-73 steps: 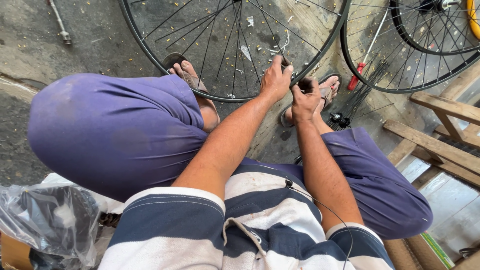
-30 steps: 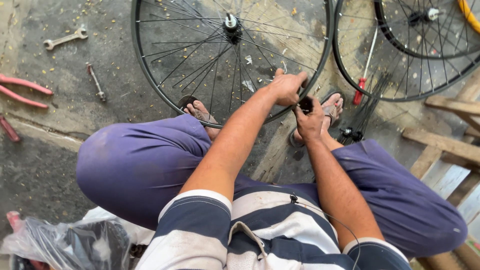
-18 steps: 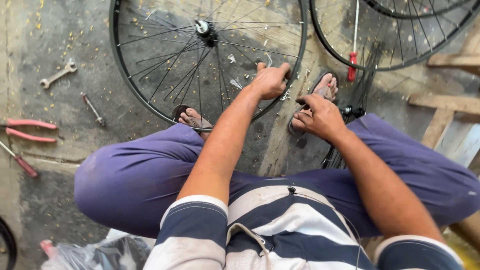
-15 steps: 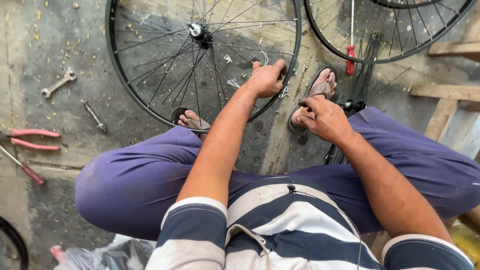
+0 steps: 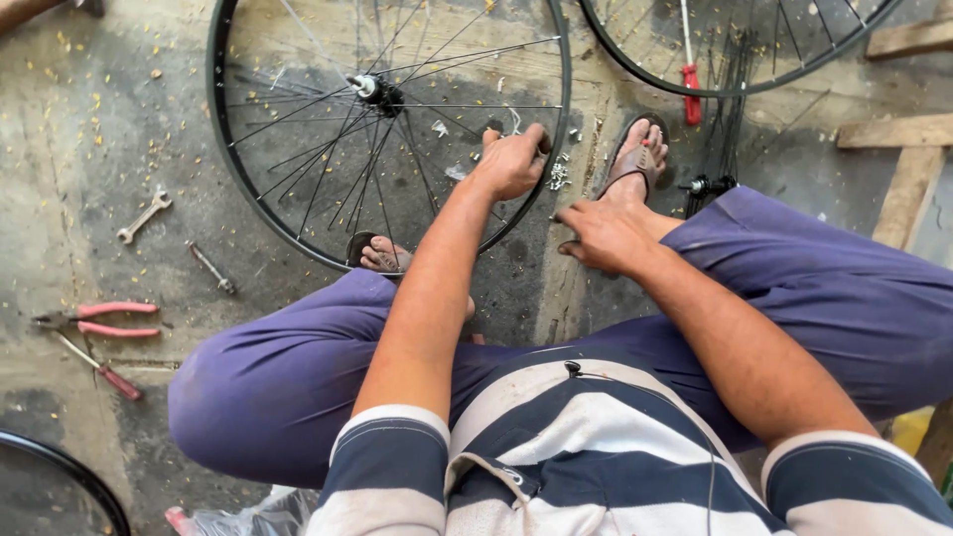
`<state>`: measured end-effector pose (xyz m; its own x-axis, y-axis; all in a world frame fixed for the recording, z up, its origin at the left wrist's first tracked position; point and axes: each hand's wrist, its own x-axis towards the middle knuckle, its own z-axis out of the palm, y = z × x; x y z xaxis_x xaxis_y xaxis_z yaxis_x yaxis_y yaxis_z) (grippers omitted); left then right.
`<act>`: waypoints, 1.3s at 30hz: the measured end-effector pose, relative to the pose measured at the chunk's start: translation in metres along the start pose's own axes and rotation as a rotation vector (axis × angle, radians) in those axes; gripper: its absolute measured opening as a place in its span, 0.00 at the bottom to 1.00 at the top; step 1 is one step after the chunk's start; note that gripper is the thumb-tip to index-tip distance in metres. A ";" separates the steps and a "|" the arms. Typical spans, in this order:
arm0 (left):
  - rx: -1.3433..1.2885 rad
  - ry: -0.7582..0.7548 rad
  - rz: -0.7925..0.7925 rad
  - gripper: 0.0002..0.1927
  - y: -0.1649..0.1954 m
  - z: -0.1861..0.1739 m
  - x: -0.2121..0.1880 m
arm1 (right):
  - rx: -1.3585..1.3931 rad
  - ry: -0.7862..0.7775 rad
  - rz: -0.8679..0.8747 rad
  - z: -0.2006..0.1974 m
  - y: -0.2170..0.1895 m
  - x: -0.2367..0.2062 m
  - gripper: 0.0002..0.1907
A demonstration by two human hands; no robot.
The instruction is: The person sits on the workshop floor lacing a bicycle wheel, threading spokes through the hub and around the rim, then twisting spoke nipples onto the threaded ends by hand to secure them. They occasionally reposition the wheel and gather loose spokes from the floor as they work around the rim.
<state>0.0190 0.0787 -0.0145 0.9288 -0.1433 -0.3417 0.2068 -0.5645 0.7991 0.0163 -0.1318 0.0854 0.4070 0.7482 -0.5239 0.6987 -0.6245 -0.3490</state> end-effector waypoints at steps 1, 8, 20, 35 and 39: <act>0.018 -0.015 -0.010 0.15 0.000 0.000 0.000 | 0.025 -0.006 -0.039 0.003 0.000 0.000 0.27; 0.005 -0.003 0.015 0.19 -0.002 -0.001 0.000 | 0.041 -0.127 0.052 0.007 -0.006 0.001 0.24; 0.042 -0.028 -0.016 0.21 -0.001 -0.001 0.002 | 0.065 -0.083 0.019 0.011 -0.001 0.003 0.25; 0.374 -0.019 -0.106 0.31 0.033 0.011 -0.008 | 0.026 -0.070 -0.002 0.025 0.018 0.016 0.25; 0.469 0.161 -0.123 0.23 0.072 -0.023 -0.016 | -0.006 -0.010 -0.035 0.030 0.035 0.024 0.26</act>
<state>0.0267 0.0590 0.0602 0.9496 0.0530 -0.3091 0.1912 -0.8790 0.4368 0.0330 -0.1425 0.0375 0.3762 0.7673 -0.5193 0.7159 -0.5965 -0.3627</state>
